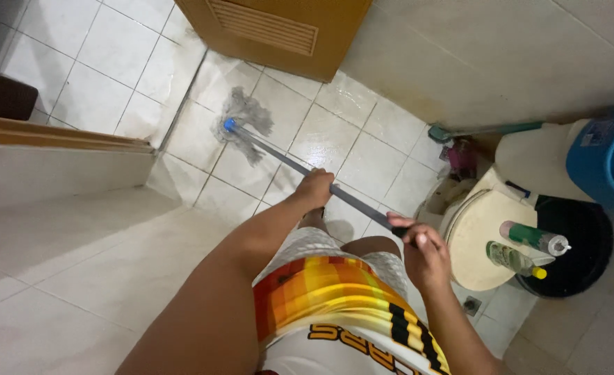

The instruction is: The person mops a tiled bathroom floor using a long-handled mop. They move the mop back and forth across the floor, covering areas near the toilet, a bucket, and a wooden cabinet.

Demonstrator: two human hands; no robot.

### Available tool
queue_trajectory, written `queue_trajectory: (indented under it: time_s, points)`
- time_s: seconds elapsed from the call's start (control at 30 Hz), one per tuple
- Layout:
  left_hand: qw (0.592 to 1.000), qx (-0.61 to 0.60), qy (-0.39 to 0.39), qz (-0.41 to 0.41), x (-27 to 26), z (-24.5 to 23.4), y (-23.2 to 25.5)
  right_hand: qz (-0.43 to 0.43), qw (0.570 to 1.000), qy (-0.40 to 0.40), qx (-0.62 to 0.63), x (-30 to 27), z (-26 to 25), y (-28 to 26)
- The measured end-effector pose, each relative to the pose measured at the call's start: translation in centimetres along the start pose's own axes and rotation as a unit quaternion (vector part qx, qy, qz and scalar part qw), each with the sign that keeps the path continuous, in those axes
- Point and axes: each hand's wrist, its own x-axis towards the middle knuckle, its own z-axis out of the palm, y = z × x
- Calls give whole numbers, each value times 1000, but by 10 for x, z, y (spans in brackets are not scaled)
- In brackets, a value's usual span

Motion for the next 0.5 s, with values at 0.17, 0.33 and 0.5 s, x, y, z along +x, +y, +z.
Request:
queue_trajectory:
  time_s: [0.17, 0.33, 0.5]
  points:
    - [996, 33, 30, 72, 41, 25, 29, -49, 998, -2, 43, -9, -69, -4]
    - [991, -48, 46, 119, 46, -10, 103, -136, 989, -7, -49, -29, -36, -63]
    - [962, -138, -28, 236, 56, -13, 115, -207, 934, -63, -285, -32, -8, -55]
